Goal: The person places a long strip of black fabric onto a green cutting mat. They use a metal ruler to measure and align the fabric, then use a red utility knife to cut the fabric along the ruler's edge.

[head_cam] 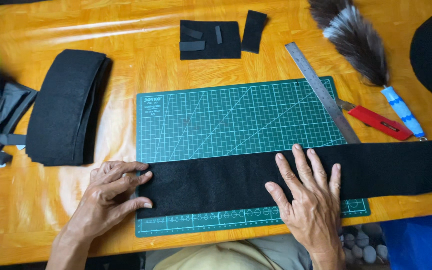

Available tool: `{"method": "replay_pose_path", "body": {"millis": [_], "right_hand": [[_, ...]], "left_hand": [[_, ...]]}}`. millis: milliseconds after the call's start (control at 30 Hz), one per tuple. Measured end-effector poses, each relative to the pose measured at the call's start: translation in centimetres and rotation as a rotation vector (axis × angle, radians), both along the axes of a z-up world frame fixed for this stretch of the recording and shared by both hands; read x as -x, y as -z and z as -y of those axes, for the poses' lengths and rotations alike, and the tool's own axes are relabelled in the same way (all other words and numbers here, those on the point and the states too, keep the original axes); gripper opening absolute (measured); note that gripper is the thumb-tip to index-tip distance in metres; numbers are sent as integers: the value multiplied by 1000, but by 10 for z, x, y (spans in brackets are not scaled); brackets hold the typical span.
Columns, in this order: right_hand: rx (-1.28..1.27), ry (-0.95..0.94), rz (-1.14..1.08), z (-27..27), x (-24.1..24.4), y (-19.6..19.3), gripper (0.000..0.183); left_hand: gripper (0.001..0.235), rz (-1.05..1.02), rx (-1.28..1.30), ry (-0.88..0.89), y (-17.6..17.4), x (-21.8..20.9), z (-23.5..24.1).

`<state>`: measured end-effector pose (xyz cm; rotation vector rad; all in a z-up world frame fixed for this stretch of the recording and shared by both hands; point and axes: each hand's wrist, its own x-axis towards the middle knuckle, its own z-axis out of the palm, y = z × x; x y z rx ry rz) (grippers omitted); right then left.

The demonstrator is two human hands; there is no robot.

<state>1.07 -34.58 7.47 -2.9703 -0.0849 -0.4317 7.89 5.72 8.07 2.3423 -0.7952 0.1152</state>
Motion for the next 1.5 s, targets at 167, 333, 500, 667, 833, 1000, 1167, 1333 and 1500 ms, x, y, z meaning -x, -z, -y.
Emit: {"method": "replay_pose_path", "body": {"millis": [167, 333, 500, 667, 833, 1000, 1167, 1333, 1500], "right_hand": [[20, 8, 9, 0, 0, 0, 60], [42, 18, 30, 1, -1, 4, 61], [35, 25, 63, -1, -1, 4, 59], [56, 33, 61, 1, -1, 5, 60], [34, 38, 66, -1, -1, 2, 59], [27, 30, 70, -1, 0, 1, 59], [3, 21, 69, 0, 2, 0, 60], [12, 31, 80, 1, 0, 0, 59], [5, 25, 71, 1, -1, 2, 60]], "left_hand": [[55, -9, -12, 9, 0, 0, 0], [56, -29, -12, 5, 0, 0, 0], [53, -55, -8, 12, -9, 0, 3], [50, -147, -170, -15, -21, 0, -1], [38, 157, -206, 21, -82, -2, 59], [24, 194, -59, 302, -95, 2, 155], [27, 242, -153, 458, -43, -7, 206], [31, 299, -215, 371, -13, -10, 207], [29, 306, -198, 320, -8, -5, 206]]}}
